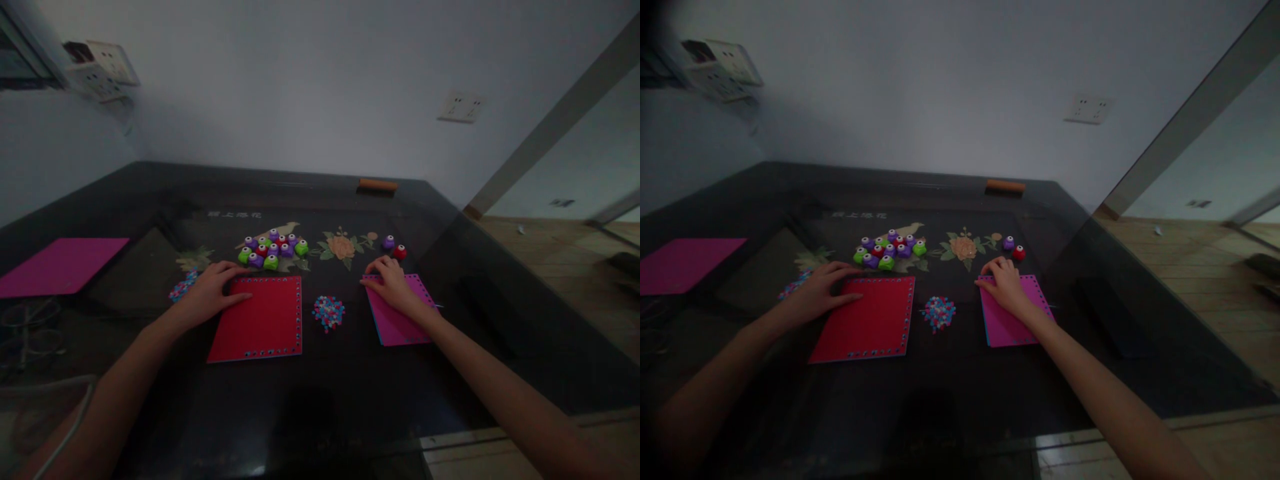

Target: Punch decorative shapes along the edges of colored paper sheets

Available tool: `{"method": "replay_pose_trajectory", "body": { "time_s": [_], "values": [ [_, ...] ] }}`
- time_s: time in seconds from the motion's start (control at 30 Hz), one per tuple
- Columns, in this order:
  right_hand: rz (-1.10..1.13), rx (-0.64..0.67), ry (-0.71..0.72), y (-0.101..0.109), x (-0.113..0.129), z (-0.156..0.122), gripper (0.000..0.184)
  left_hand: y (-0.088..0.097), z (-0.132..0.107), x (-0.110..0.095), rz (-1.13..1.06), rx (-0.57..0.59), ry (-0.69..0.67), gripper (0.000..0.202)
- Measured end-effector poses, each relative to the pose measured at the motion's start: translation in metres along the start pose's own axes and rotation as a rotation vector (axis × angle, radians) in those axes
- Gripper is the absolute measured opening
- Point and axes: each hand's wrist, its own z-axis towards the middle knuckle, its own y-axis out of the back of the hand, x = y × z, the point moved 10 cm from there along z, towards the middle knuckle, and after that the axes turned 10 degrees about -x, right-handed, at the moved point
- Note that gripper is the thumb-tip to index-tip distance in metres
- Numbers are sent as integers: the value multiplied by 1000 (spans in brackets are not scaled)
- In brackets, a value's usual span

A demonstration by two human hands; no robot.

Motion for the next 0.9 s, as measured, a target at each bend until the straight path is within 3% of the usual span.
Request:
{"method": "replay_pose_trajectory", "body": {
  "time_s": [0.67, 0.77, 0.9],
  "values": [
    [48, 3, -6, 6, 8, -2, 16, 4, 0, -10, -53, 7, -4, 45],
    [87, -14, -2, 18, 25, 2, 17, 6, 1, -14, -56, -2, -9, 43],
    [212, -3, 116, 26, 76, 11, 15, 11, 3, -19, -60, -23, -1, 39]
  ]
}}
